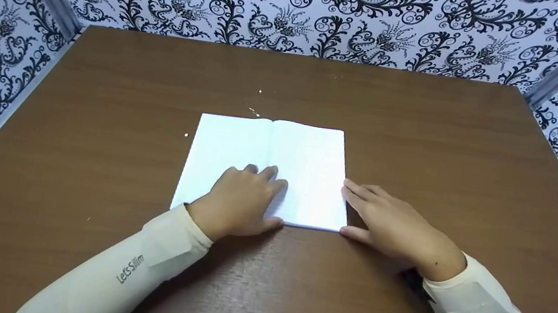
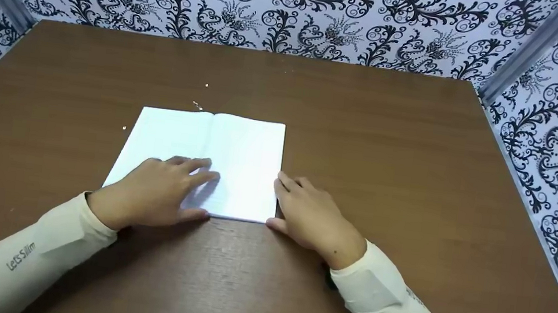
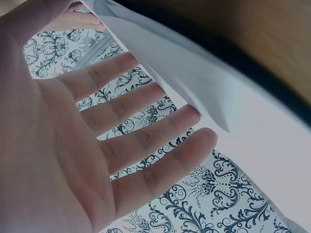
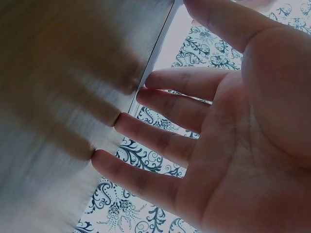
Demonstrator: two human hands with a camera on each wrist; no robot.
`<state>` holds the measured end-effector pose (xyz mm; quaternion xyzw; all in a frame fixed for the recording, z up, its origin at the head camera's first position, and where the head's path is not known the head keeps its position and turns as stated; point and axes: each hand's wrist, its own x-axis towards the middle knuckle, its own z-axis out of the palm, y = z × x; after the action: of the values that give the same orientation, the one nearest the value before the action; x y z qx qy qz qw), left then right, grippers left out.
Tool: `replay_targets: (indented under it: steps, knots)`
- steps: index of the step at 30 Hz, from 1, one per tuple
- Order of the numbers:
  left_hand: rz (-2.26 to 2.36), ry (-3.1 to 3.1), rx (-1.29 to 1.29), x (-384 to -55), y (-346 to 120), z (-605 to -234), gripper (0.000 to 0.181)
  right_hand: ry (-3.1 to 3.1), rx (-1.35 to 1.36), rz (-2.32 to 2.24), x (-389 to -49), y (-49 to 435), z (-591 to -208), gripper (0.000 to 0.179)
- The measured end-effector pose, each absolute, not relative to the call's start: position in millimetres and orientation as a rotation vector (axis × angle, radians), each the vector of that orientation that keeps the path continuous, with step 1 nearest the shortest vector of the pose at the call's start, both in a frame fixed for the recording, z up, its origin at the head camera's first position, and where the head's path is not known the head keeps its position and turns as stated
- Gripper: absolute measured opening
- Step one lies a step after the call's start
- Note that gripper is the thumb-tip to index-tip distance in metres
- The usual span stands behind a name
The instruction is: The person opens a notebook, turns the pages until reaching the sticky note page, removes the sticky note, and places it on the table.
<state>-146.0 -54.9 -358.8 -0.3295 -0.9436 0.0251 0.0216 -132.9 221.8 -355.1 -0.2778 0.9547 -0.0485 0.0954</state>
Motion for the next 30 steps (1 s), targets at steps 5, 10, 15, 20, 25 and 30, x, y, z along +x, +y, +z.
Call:
replay_targets:
  steps: [5,10,15,20,25,30]
  knots:
    - [0.108,-2.961,-1.02,-146.9,-54.8,-358.6,0.064,2.825,-0.813,-0.153,-133.5,222.0,-357.0,0.074]
    - [0.123,-3.01,-1.014,-146.6,-54.9,-355.6,0.063,2.821,-0.81,-0.154,-133.9,222.0,-356.9,0.074]
    - [0.108,-3.053,-1.024,-146.6,-56.5,-353.4,0.063,2.818,-0.814,-0.146,-134.1,221.7,-355.5,0.074]
    - [0.079,-3.05,-1.048,-146.9,-57.2,-351.8,0.06,2.822,-0.828,-0.141,-133.3,222.4,-353.9,0.072]
    - [0.054,-2.952,-1.113,-147.0,-58.9,-352.1,0.052,2.822,-0.833,-0.144,-133.2,222.5,-353.9,0.072]
    - [-0.024,-2.788,-1.219,-149.1,-59.4,-353.5,0.037,2.821,-0.83,-0.148,-132.9,222.5,-353.9,0.072]
